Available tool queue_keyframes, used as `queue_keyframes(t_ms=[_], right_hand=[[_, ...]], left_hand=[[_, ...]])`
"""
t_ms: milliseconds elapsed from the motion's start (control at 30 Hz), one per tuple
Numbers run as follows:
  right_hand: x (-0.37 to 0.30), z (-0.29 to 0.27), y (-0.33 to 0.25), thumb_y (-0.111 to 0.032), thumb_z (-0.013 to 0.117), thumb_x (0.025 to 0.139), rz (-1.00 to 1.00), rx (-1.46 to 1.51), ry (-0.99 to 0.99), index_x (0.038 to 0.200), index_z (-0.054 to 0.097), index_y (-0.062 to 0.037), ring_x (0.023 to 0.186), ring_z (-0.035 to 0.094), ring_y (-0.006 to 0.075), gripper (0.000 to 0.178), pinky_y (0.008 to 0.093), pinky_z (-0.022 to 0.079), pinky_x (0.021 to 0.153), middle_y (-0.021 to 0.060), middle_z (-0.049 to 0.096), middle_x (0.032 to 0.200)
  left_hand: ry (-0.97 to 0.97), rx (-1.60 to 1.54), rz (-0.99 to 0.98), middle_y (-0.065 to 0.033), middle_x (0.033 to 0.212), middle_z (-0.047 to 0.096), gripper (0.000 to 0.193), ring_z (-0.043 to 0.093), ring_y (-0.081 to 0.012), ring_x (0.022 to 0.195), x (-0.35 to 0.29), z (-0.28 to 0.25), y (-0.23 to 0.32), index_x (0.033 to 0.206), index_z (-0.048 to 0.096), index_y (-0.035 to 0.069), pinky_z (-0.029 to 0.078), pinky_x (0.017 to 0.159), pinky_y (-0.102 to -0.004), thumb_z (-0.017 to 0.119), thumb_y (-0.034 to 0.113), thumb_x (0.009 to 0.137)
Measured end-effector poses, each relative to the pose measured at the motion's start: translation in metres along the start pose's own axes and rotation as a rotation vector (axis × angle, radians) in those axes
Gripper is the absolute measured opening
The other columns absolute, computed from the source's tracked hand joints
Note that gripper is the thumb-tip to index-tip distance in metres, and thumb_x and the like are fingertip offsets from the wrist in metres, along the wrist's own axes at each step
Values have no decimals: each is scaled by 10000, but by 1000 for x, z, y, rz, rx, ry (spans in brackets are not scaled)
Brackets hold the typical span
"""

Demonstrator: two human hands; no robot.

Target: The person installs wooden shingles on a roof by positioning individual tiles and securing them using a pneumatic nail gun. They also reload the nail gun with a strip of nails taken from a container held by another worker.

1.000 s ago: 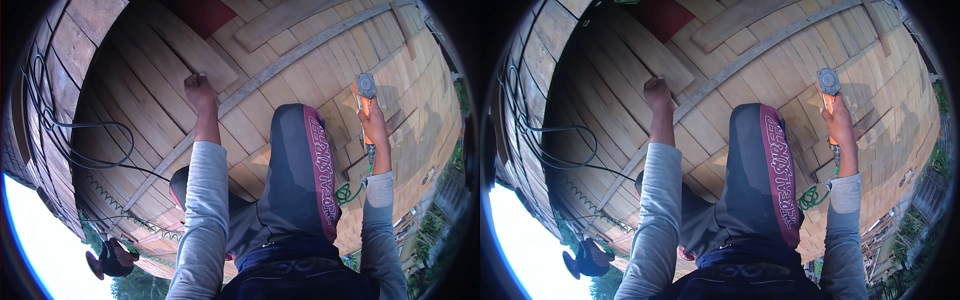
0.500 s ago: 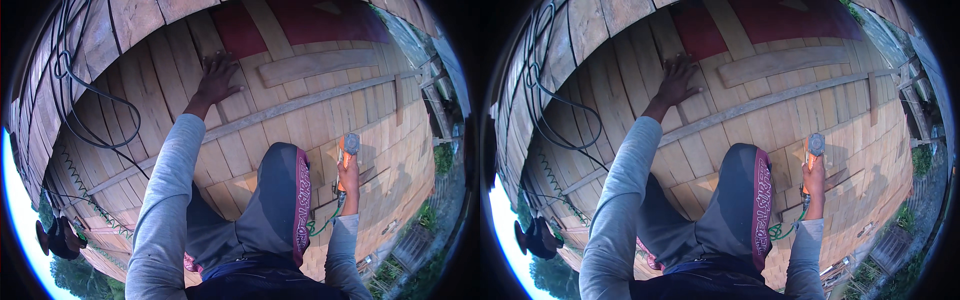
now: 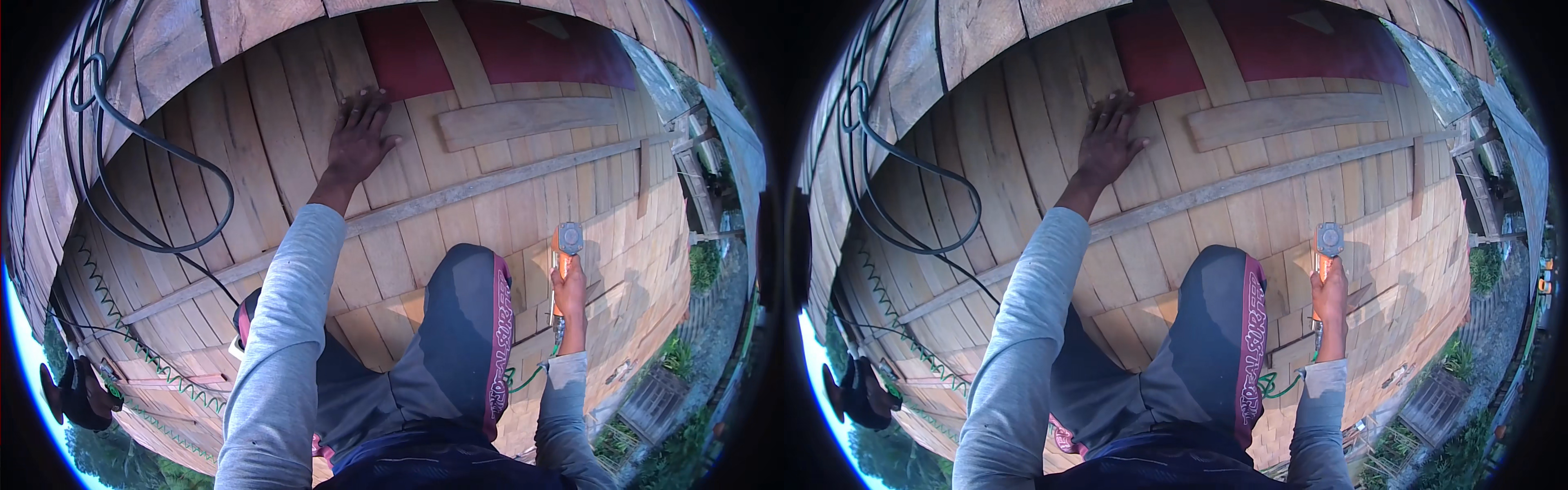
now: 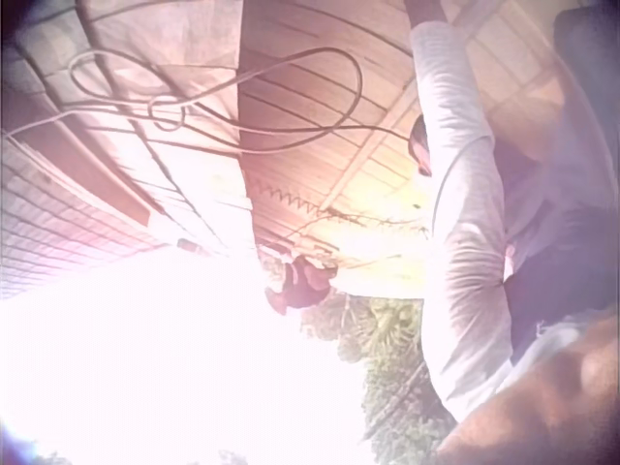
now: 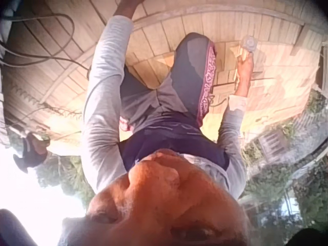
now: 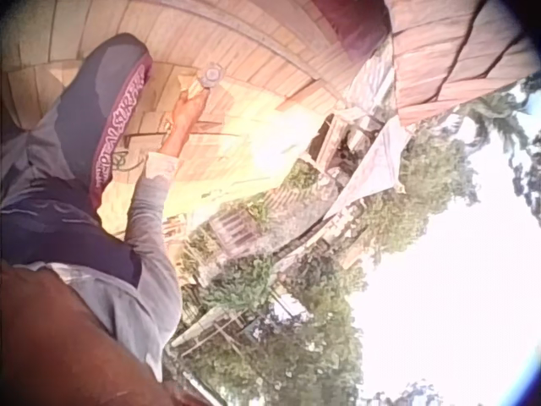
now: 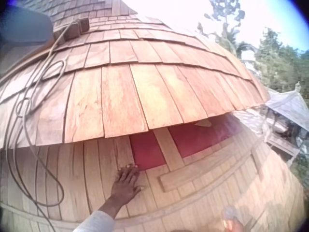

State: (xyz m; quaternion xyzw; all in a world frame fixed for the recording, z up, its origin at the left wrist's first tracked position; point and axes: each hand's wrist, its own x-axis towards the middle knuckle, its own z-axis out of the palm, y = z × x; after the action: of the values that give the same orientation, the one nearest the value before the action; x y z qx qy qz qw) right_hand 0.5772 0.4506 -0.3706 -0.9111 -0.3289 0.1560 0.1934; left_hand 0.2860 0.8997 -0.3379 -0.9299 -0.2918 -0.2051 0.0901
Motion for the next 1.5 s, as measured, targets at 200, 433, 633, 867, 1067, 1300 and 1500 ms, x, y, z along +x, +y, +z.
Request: queue_keyframes(t_ms=[200, 433, 633, 867, 1067, 1300, 1500], right_hand=[[8, -53, -100, -119, 700, 956, -179, 188, 108, 1326, 534, 8, 882, 708, 383, 425, 441, 542, 791, 230, 699, 1017], [70, -42, -268, -160, 709, 968, -510, 514, -156, 1266, 570, 15, 678, 596, 118, 373, 302, 508, 631, 73, 638, 864], [112, -10, -356, -204, 734, 935, -856, 275, -131, 1255, 573, 29, 820, 674, 284, 428, 393, 535, 764, 193, 678, 965], [111, 6, -370, -198, 731, 914, -868, 210, -114, 1229, 583, 20, 1022, 681, 434, 411, 449, 526, 899, 255, 694, 1080], [104, 11, -374, -175, 719, 910, -881, 154, -113, 1248, 570, 6, 1073, 678, 423, 411, 458, 523, 917, 249, 699, 1115], [91, 20, -397, -193, 713, 908, -860, 44, -44, 1237, 565, 25, 1108, 656, 448, 421, 466, 510, 946, 266, 690, 1149], [86, 32, -409, -189, 705, 912, -938, 12, -102, 1254, 550, 14, 986, 713, 377, 426, 442, 557, 860, 231, 706, 1092]], left_hand=[[-103, -151, -26, -118, 1665, 312, 1042, 227, -276, 1573, -45, -26, 9, 1568, 378, 88, 134, 1303, -516, 743, 669, 784], [-80, -207, -101, -117, 1564, 433, 1000, 334, -279, 1516, -73, -27, 3, 1483, 513, 85, 140, 1307, -512, 819, 635, 706], [-74, -246, -97, -111, 1516, 474, 946, 360, -279, 1496, -65, -33, 4, 1437, 556, 56, 139, 1309, -495, 824, 605, 714], [-8, -294, -69, -141, 1497, 497, 991, 395, -327, 1471, -70, -32, 3, 1445, 540, 41, 195, 1277, -544, 863, 555, 662], [-174, -100, -155, -110, 1569, 439, 874, 300, -265, 1538, -66, -39, 21, 1494, 492, 46, 192, 1292, -481, 797, 503, 815], [-404, -174, -190, -104, 1658, 338, 876, 294, -266, 1547, -108, -64, 48, 1518, 458, 40, 251, 1274, -479, 796, 468, 832], [-310, -201, -181, -67, 1682, 305, 938, 268, -234, 1560, -148, -55, 46, 1545, 430, 60, 212, 1289, -500, 812, 481, 799]])
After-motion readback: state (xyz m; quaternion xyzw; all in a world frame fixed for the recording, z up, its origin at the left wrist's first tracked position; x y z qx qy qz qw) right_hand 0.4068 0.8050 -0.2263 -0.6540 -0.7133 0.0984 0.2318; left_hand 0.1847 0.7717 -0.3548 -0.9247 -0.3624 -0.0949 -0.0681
